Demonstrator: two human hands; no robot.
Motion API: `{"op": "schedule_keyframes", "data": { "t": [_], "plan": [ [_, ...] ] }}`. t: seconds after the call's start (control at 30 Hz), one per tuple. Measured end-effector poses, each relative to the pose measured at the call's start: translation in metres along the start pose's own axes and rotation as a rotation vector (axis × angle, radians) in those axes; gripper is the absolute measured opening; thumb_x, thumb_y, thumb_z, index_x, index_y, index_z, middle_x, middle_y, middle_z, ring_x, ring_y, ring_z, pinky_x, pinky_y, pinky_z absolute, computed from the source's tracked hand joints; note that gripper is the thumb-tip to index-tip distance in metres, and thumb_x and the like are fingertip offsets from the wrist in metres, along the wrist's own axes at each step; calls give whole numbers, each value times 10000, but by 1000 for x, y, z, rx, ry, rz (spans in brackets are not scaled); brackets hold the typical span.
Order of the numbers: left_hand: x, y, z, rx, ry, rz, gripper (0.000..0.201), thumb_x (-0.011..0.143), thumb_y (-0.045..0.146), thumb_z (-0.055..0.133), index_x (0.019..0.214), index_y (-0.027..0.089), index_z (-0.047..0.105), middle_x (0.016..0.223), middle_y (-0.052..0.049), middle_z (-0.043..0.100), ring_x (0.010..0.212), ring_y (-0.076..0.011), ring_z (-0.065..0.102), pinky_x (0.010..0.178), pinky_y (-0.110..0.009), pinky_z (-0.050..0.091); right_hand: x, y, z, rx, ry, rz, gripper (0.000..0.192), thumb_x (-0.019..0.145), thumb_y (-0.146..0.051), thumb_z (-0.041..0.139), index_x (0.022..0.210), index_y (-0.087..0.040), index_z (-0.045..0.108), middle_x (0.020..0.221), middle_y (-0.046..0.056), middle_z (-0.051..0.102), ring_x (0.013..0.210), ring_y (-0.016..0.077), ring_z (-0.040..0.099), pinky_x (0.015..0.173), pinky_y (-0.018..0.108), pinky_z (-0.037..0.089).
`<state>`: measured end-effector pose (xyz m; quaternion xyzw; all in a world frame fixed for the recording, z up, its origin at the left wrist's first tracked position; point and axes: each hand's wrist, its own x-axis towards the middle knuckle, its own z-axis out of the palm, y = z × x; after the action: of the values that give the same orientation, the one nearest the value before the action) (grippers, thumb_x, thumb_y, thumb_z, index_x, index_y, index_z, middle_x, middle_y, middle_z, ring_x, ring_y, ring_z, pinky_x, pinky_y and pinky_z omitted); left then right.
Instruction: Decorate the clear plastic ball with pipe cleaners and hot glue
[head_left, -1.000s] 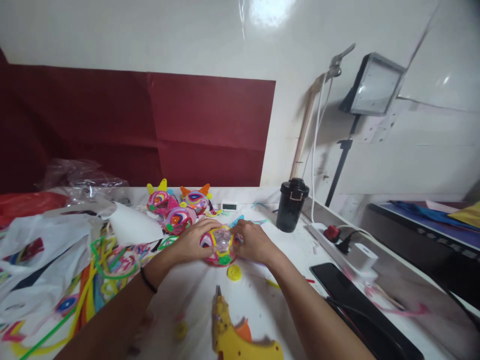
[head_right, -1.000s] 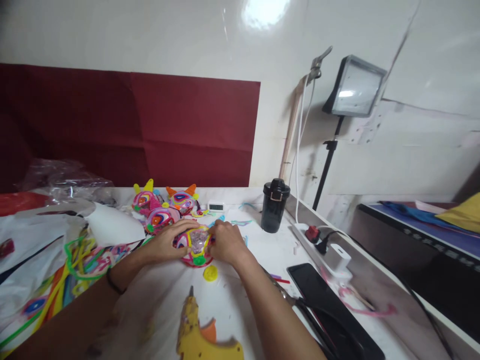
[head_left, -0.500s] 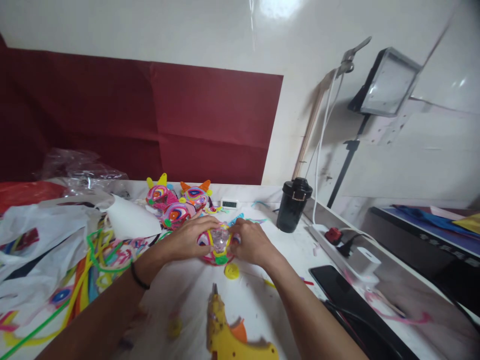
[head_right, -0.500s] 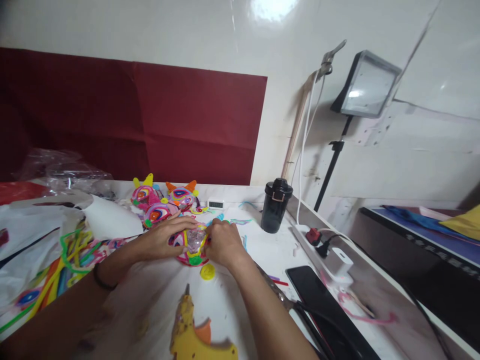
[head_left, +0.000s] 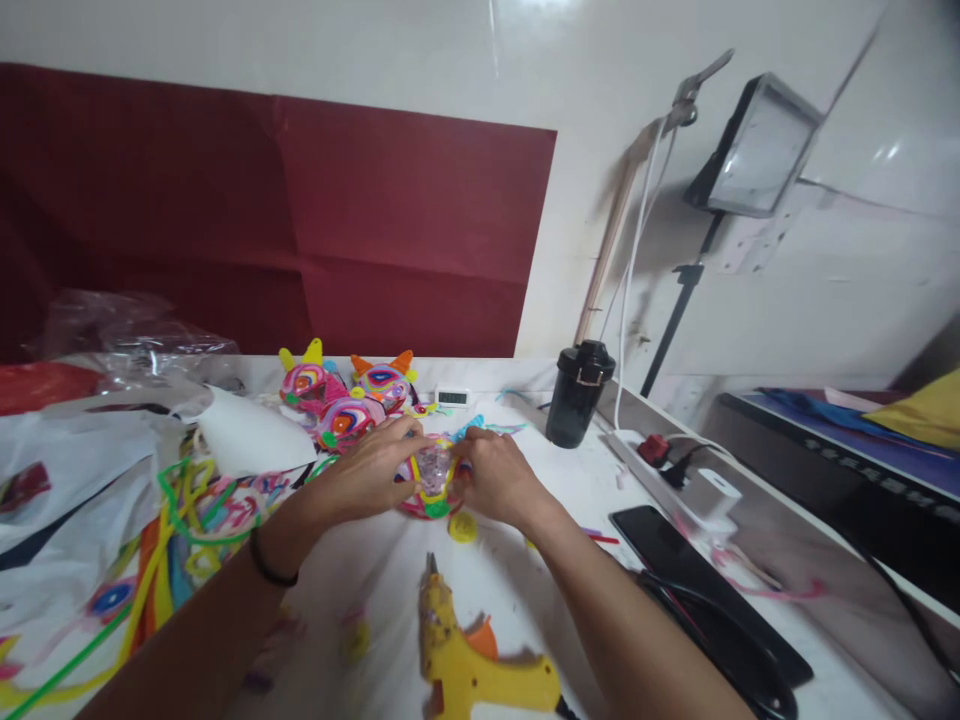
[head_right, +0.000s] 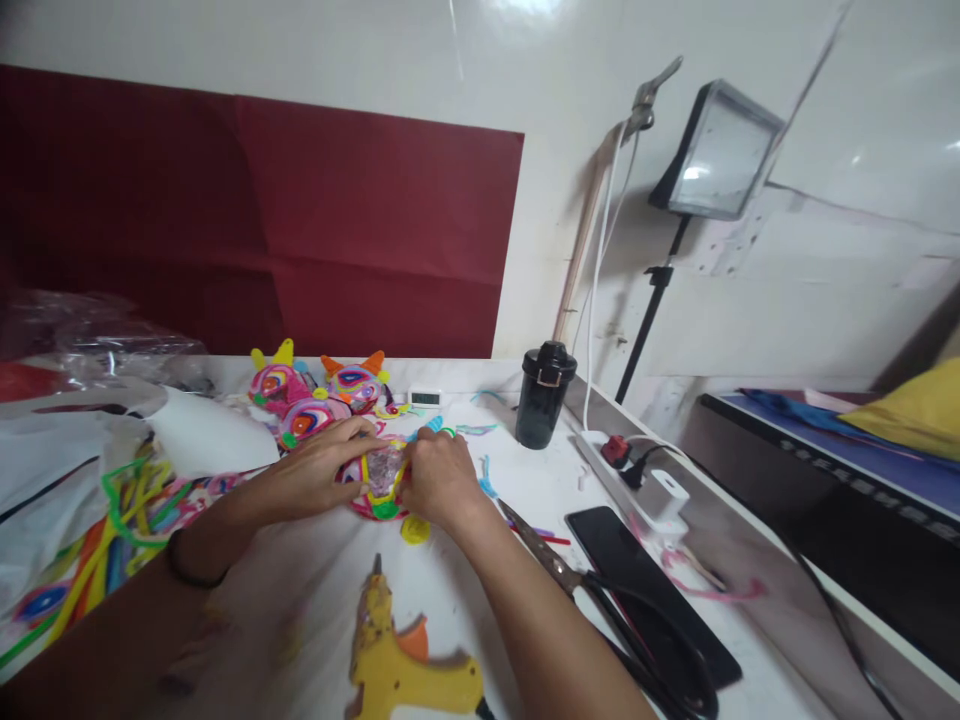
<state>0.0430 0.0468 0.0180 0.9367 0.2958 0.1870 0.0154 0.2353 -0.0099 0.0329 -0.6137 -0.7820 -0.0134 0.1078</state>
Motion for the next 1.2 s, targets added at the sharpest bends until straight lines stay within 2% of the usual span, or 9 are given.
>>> {"op": "schedule_keyframes", "data": {
  "t": [0.27, 0.5, 0.8, 0.93, 1.2],
  "plan": [
    [4, -2, -1, -71, -16, 14, 431, 725, 51, 541, 1115, 187, 664, 1122, -76, 559, 1087, -244, 564, 975, -364, 470, 0, -4, 0, 12, -10, 36, 209, 782, -232, 641, 948, -172, 755, 1003, 104, 691, 947, 273, 660, 773, 324, 441],
    [4, -5, 2, -102, -16, -8, 501, 752, 79, 553, 1239, 177, 621, 1206, -92, 525, 1130, -253, 561, 1002, -369, 462, 0, 1, 4, 69, 9, 52, 242, 769, -250, 670, 990, -189, 747, 979, 72, 685, 902, 227, 658, 738, 280, 430],
    [3, 4, 1, 6, -25, -32, 404, 781, 42, 511, 1146, 171, 627, 1113, -90, 547, 1114, -251, 557, 989, -367, 460, 0, 3, 6, 113, 32, 49, 208, 756, -238, 681, 949, -191, 744, 947, 59, 678, 853, 199, 640, 710, 267, 406],
    [3, 9, -2, 27, -64, -83, 432, 795, 20, 486, 1178, 167, 620, 1101, -91, 562, 1096, -250, 565, 968, -372, 468, 1, 2, 6, 106, 38, 34, 167, 741, -221, 679, 891, -183, 740, 922, 62, 679, 861, 209, 638, 695, 272, 402],
    [3, 14, -1, 78, -81, -98, 457, 754, -3, 483, 1154, 169, 623, 1105, -95, 570, 1092, -253, 551, 984, -380, 460, 1, 1, 6, 76, 28, 34, 152, 761, -208, 647, 880, -184, 739, 922, 63, 682, 856, 204, 645, 712, 272, 411]
  ]
}}
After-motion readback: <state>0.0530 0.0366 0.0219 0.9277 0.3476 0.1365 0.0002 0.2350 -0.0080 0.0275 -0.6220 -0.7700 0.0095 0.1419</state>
